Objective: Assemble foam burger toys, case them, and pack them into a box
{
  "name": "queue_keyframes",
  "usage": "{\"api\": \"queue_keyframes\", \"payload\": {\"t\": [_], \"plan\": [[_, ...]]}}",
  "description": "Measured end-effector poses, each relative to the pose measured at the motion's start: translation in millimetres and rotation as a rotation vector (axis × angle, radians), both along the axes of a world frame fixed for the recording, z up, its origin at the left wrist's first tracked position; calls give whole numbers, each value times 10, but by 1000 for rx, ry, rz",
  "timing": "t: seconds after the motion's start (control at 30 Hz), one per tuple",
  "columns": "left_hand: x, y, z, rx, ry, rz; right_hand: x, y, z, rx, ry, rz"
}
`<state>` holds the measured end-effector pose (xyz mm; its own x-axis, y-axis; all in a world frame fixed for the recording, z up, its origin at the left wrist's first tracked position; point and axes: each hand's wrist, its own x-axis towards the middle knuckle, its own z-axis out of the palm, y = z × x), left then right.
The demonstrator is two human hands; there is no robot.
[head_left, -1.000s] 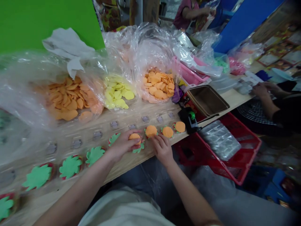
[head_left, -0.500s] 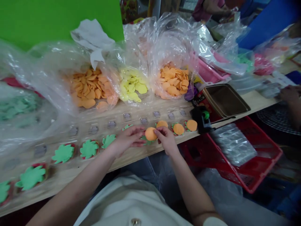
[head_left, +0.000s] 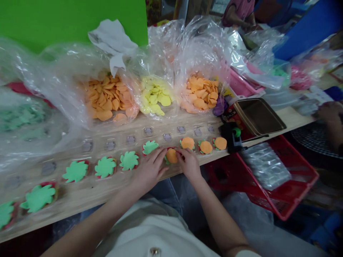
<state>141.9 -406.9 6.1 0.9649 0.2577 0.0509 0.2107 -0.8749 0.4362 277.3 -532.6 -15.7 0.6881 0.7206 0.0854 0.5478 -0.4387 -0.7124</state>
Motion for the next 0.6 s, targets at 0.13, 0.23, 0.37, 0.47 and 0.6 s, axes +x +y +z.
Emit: {"api": "queue_keyframes", "payload": {"t": [0.13,0.23,0.37,0.47,0.6], "plan": [[32,-63,-74,145,40,-14,-19,13,-52,-22,-76,4],[39,-97,-93,218,42,-54,-78,46,-83,-27,-200,30],[7,-148,-189,290,7,-215,-42,-58,-57,47,-228,-36],[5,-150,-291,341,-44,-218,366,-135,37,125,-205,-142],[36,-109,-284,409,-128,-186,1379,160,368,22,-350,-244]]}}
